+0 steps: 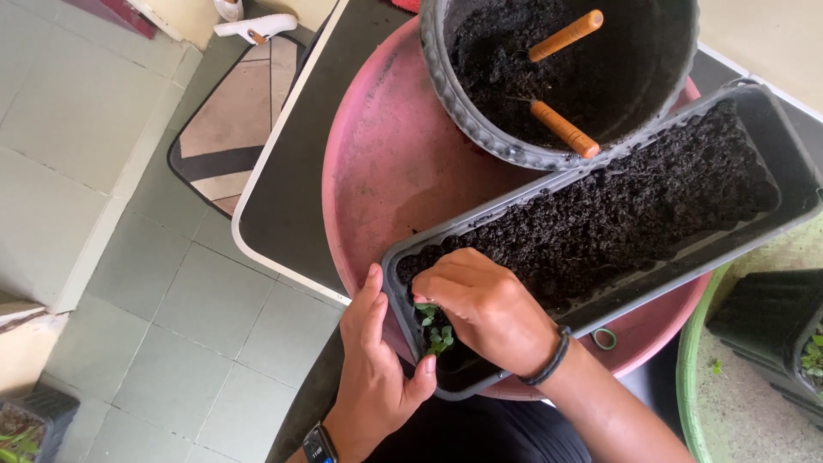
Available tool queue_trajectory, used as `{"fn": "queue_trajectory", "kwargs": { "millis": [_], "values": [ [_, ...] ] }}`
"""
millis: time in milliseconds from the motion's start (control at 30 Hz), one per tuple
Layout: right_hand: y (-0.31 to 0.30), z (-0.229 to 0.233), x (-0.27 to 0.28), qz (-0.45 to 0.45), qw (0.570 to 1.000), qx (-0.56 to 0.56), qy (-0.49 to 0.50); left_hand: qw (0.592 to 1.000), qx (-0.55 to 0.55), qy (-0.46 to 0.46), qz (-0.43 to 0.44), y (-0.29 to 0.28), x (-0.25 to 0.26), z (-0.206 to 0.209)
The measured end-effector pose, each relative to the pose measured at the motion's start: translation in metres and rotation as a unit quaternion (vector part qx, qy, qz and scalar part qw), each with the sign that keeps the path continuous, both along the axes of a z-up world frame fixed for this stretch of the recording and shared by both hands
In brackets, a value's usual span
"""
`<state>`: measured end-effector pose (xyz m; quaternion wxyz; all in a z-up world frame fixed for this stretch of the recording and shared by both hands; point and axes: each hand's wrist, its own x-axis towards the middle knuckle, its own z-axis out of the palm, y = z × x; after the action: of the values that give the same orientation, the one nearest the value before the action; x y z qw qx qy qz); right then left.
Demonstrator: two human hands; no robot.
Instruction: The person uses scissors to cut small plant cuttings from a green tray and places them into a rectangular black tray filled with soil. They use a thin metal tool to make holes and secure the cuttings in the soil.
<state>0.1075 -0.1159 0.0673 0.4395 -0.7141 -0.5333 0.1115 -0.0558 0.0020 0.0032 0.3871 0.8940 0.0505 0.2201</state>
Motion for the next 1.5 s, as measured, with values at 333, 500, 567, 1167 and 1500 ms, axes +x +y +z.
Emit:
{"fn": "queue_trajectory", "kwargs": {
  "millis": [333, 500, 567, 1167, 1500],
  "values": [
    [0.006, 0.002, 0.003, 0.016, 1.000, -0.013, 0.009, 1.000, 0.007, 0.006, 0.001, 0.002, 0.001, 0.003],
    [0.003, 0.004, 0.011, 0.035, 0.998, -0.046, 0.021, 1.000, 0.009, 0.015, -0.001, 0.001, 0.001, 0.003],
    [0.006, 0.002, 0.014, 0.013, 0.999, -0.041, 0.002, 1.000, 0.012, 0.014, -0.002, 0.001, 0.000, 0.001],
    [-0.006, 0.036, 0.006, -0.067, 0.996, 0.053, -0.018, 0.999, 0.043, 0.012, -0.008, 0.003, 0.002, 0.005],
    [0.000, -0.004, 0.006, -0.028, 0.999, 0.007, -0.020, 0.999, 0.048, 0.018, -0.007, 0.003, 0.002, 0.004]
  ]
}}
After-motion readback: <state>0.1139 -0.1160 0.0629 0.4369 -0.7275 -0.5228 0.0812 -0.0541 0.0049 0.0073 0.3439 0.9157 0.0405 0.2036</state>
